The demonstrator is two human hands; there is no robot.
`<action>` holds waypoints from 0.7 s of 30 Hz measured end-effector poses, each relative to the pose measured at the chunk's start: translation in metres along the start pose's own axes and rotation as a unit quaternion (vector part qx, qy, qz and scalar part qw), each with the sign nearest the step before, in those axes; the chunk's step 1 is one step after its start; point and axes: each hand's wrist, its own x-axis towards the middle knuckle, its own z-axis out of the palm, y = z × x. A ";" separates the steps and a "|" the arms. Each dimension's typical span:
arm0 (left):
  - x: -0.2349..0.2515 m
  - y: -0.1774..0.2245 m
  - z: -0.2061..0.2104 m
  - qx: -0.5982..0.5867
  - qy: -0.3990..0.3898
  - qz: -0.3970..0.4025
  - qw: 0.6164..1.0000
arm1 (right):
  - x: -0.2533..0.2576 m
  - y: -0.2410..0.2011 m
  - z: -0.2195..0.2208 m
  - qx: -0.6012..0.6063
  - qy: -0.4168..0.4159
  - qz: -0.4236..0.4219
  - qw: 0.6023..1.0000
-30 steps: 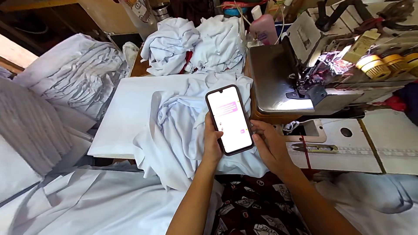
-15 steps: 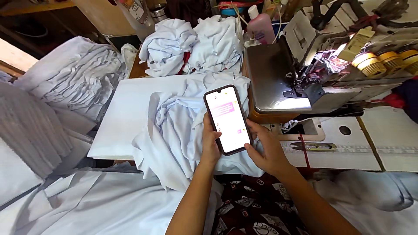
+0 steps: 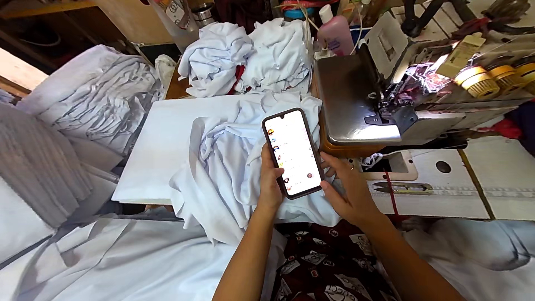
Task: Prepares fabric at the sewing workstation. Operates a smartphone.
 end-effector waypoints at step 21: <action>0.000 0.000 0.001 -0.002 0.000 0.007 1.000 | 0.041 -0.023 -0.002 -0.148 0.012 -0.058 0.987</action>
